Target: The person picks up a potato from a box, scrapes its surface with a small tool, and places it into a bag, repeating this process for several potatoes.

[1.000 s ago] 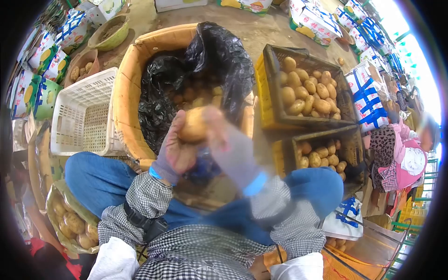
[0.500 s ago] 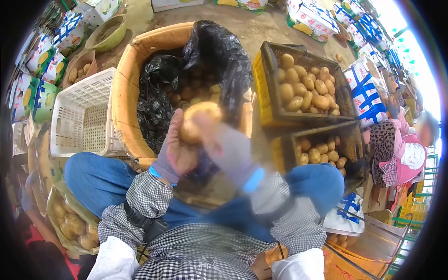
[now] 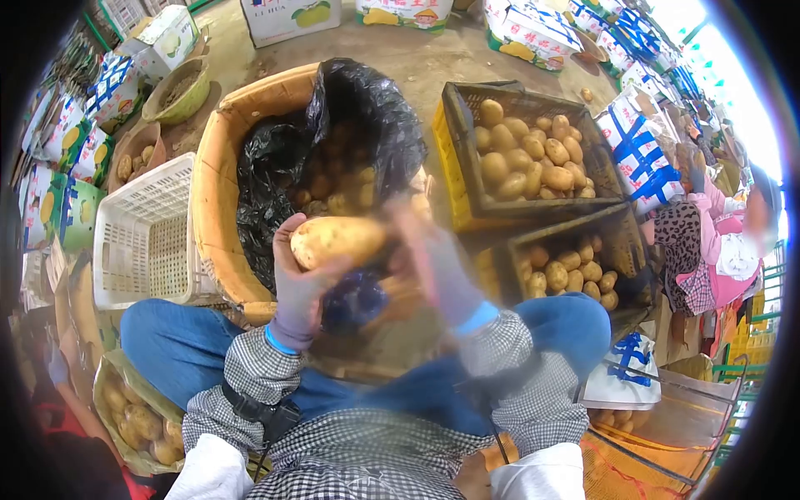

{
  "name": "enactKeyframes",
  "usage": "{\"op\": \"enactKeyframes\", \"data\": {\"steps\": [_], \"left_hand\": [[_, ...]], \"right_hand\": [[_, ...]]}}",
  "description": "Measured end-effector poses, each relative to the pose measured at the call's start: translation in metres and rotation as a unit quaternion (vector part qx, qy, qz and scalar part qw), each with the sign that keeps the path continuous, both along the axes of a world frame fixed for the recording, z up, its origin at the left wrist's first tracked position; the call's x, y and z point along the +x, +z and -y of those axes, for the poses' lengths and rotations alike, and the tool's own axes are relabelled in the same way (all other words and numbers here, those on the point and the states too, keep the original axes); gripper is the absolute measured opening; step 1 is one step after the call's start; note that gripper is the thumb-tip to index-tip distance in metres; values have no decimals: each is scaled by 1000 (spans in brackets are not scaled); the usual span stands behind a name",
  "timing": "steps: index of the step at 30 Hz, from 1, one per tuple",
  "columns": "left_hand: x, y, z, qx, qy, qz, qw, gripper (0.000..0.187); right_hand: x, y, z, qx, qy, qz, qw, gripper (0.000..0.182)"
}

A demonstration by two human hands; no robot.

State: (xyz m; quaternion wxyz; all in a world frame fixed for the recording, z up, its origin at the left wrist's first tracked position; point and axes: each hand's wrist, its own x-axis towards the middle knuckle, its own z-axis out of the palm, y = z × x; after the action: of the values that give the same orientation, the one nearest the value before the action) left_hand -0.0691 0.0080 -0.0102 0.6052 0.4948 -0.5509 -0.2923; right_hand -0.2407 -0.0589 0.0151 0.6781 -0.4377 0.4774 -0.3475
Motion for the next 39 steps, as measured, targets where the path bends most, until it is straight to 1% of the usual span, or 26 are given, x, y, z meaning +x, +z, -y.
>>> {"op": "enactKeyframes", "data": {"steps": [2,3,5,7,8,9,10,12,13,16,18,20,22,23,25,26,28,30,31,32,33,34,35,37,38,39], "left_hand": [[-6,1,0,28,-22,-263,964,85],[-5,5,2,7,-30,-229,973,90],[-11,19,-4,44,-76,-282,955,90],[-13,23,-6,52,-95,-269,957,87],[-13,16,-6,43,-93,-229,968,85],[-13,18,-4,33,-91,-188,977,82],[-14,21,-5,46,-108,-199,973,83],[-18,31,-7,73,-145,-219,962,83],[-17,28,-2,26,-156,-189,969,81],[-2,21,4,149,-220,-309,913,80],[5,11,4,177,-239,-402,866,70],[5,4,5,186,-237,-414,859,64],[6,-4,13,189,-241,-371,876,56],[7,-7,19,186,-242,-337,890,52],[19,15,50,157,-240,-287,914,45],[29,23,72,141,-236,-261,925,42],[65,23,126,217,-71,-318,920,35],[94,-13,169,342,-40,-167,924,39],[97,-30,173,380,-61,12,923,44],[98,-49,176,409,-81,188,889,49],[99,-83,180,404,-92,272,868,55],[95,-96,182,395,-103,353,842,62],[93,-107,188,379,-221,432,788,62],[71,-116,189,380,-372,516,672,61],[60,-133,188,405,-407,529,625,60],[57,-149,183,409,-422,532,610,58]], "right_hand": [[-4,-3,-5,137,59,80,986,51],[-7,-7,-6,163,105,121,974,60],[-9,-9,-9,200,106,139,964,60],[-7,-9,-13,238,86,138,958,60],[-4,-8,-17,258,62,129,956,59],[-4,-9,-19,267,75,168,946,58],[-5,-10,-21,276,88,206,935,57],[-17,-16,-22,266,183,372,870,53],[-21,-20,-22,233,148,349,896,52],[-23,-18,-20,97,49,252,962,50],[-23,-6,-21,-42,-9,156,987,51],[-34,-20,-19,-31,10,167,985,49],[-41,-25,-22,65,36,220,973,46],[-45,-24,-24,88,18,249,964,46],[-44,-6,-22,135,-11,306,942,47],[-48,-14,-11,181,-121,293,931,48],[-72,-15,15,129,-177,307,926,46],[-101,-18,52,81,-194,368,906,38],[-110,-15,65,58,-240,380,891,36],[-120,-13,76,37,-287,389,874,34],[-139,-23,90,2,-305,390,869,31],[-141,-23,99,-34,-322,389,862,28],[-144,-23,98,-123,-285,312,898,33],[-127,1,84,-97,-251,291,918,37],[-121,11,77,-82,-235,279,927,39],[-119,15,72,-55,-221,262,938,42]]}}
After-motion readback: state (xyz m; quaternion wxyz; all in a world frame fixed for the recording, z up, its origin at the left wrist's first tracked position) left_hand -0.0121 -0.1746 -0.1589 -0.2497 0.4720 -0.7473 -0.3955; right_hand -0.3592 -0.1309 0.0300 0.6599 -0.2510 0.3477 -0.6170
